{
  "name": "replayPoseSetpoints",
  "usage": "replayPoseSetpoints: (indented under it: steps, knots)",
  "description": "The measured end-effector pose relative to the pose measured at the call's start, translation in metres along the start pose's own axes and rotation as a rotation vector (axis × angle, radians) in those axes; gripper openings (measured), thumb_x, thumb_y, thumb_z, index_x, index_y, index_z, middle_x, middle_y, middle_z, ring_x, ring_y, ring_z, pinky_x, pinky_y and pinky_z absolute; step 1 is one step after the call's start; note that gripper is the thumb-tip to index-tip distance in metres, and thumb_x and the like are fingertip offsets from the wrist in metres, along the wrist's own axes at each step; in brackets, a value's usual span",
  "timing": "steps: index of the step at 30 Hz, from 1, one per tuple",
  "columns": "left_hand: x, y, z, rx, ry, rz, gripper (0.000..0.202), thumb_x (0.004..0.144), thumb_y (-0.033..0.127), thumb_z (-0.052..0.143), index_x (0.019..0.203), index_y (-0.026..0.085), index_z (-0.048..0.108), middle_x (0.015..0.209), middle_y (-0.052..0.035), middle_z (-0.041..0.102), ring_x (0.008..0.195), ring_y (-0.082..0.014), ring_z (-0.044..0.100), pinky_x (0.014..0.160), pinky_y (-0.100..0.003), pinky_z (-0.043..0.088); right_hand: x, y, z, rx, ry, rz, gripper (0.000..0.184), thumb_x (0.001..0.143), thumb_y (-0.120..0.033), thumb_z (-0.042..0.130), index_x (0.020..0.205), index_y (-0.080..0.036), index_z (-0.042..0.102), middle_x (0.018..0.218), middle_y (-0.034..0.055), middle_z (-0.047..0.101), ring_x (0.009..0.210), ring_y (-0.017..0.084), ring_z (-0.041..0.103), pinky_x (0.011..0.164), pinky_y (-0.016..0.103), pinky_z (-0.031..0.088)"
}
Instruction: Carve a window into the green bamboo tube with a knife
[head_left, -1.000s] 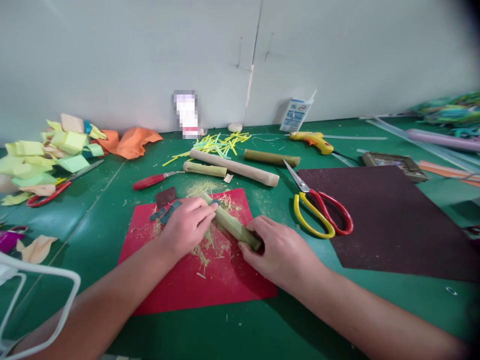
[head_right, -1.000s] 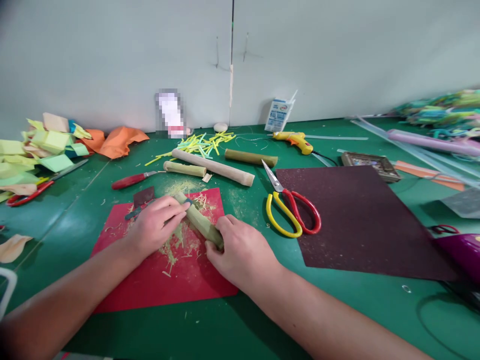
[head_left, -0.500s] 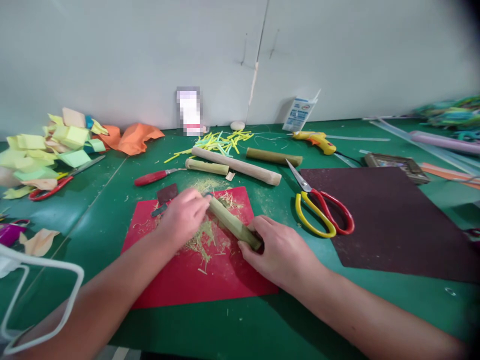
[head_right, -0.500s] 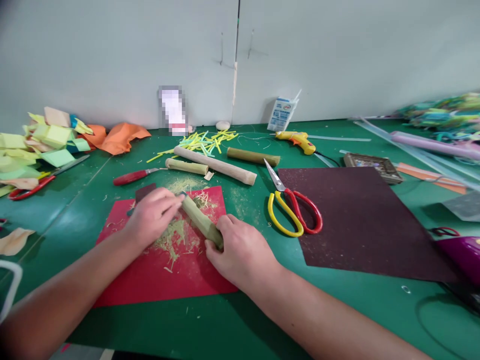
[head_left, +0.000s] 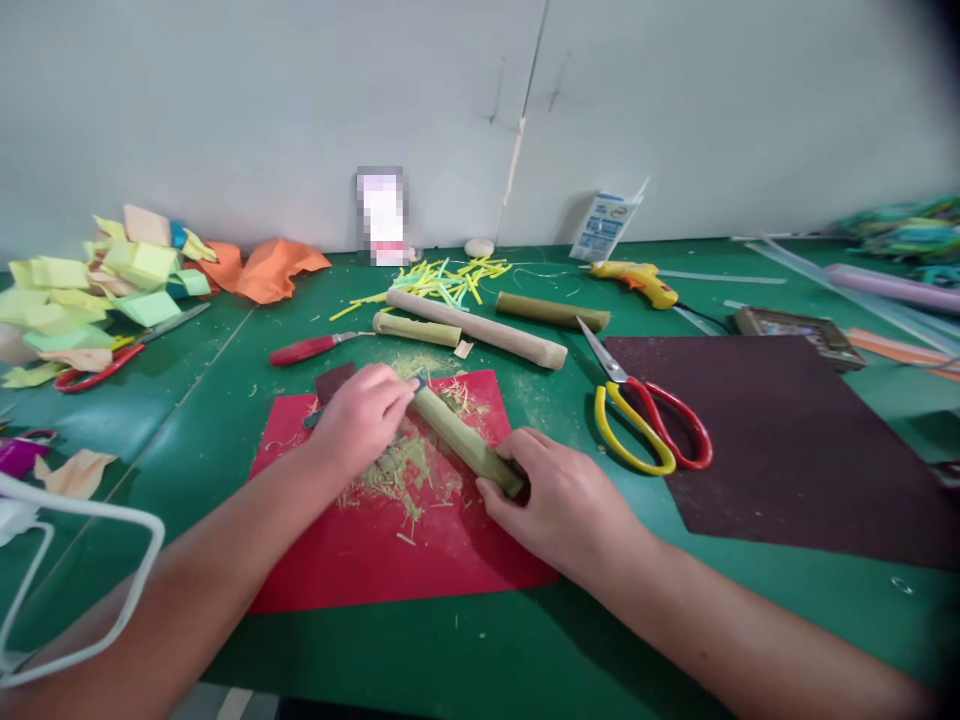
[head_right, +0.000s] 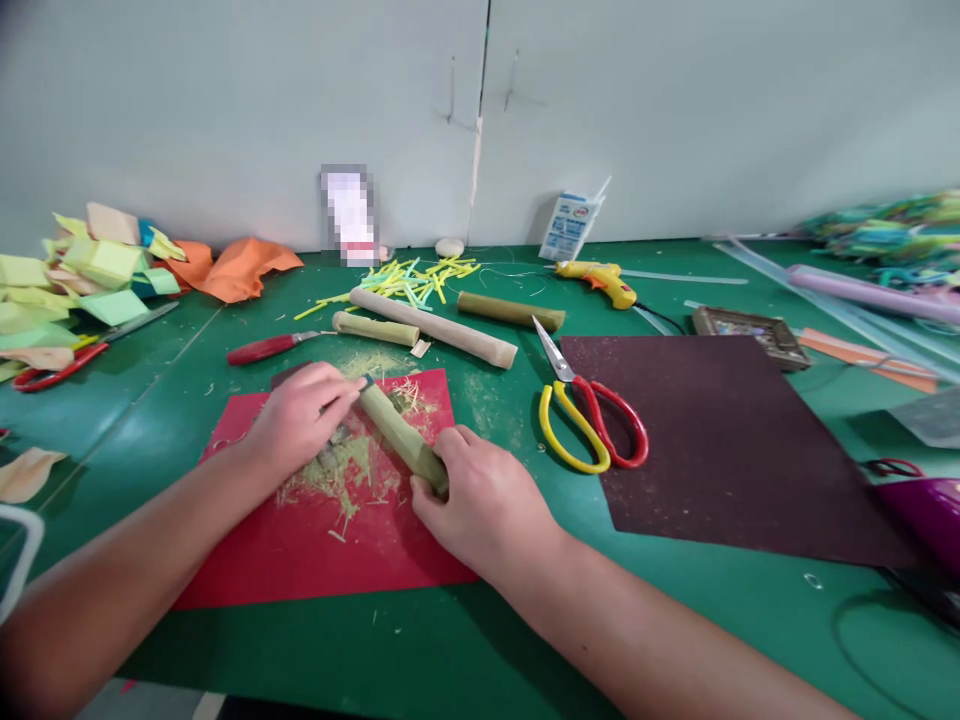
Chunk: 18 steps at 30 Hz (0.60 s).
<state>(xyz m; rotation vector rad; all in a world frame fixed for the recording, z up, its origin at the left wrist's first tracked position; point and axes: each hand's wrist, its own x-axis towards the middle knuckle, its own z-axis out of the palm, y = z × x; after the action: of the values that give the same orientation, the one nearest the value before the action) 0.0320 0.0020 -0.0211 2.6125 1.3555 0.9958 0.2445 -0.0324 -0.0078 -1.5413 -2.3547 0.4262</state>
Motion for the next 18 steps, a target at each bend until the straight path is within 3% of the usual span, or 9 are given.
replayPoseSetpoints:
  steps: [5, 10, 14, 18]
  knots:
    - [0.0, 0.006, 0.002, -0.058, -0.118, 0.043, 0.023, 0.091, 0.021, 0.042, 0.088, 0.015, 0.064, 0.075, -0.0044, 0.054, 0.072, -0.014, 0.051, 0.07, -0.028, 0.045, 0.001, -0.002, -0.001, -0.012, -0.008, -0.001, 0.012, 0.073, -0.028, 0.052, 0.07, -0.021, 0.043, 0.07, -0.0009, 0.051, 0.055, 0.011, 0.044, 0.05, 0.024, 0.028]
    - [-0.002, 0.008, 0.003, 0.012, -0.006, -0.014, 0.024, 0.092, 0.021, 0.041, 0.084, 0.014, 0.063, 0.073, -0.0047, 0.053, 0.072, -0.0148, 0.05, 0.069, -0.03, 0.044, 0.001, 0.0, 0.001, -0.01, 0.004, -0.002, 0.011, 0.074, -0.029, 0.051, 0.072, -0.021, 0.045, 0.072, -0.0003, 0.053, 0.057, 0.012, 0.046, 0.051, 0.024, 0.03]
    - [-0.003, 0.01, 0.004, -0.067, -0.169, 0.073, 0.023, 0.092, 0.02, 0.041, 0.089, 0.015, 0.063, 0.074, -0.0045, 0.053, 0.072, -0.0141, 0.05, 0.068, -0.027, 0.044, 0.0, 0.0, 0.001, -0.02, -0.007, 0.001, 0.013, 0.074, -0.03, 0.052, 0.07, -0.021, 0.043, 0.07, -0.0008, 0.052, 0.057, 0.012, 0.046, 0.051, 0.025, 0.029]
    - [0.002, 0.005, 0.002, 0.044, 0.028, -0.011, 0.028, 0.091, 0.021, 0.041, 0.075, 0.014, 0.062, 0.071, -0.0045, 0.052, 0.069, -0.0145, 0.049, 0.068, -0.029, 0.043, -0.001, -0.001, 0.0, -0.017, -0.006, 0.011, 0.011, 0.075, -0.031, 0.051, 0.074, -0.021, 0.046, 0.073, -0.0002, 0.054, 0.058, 0.012, 0.048, 0.052, 0.025, 0.03]
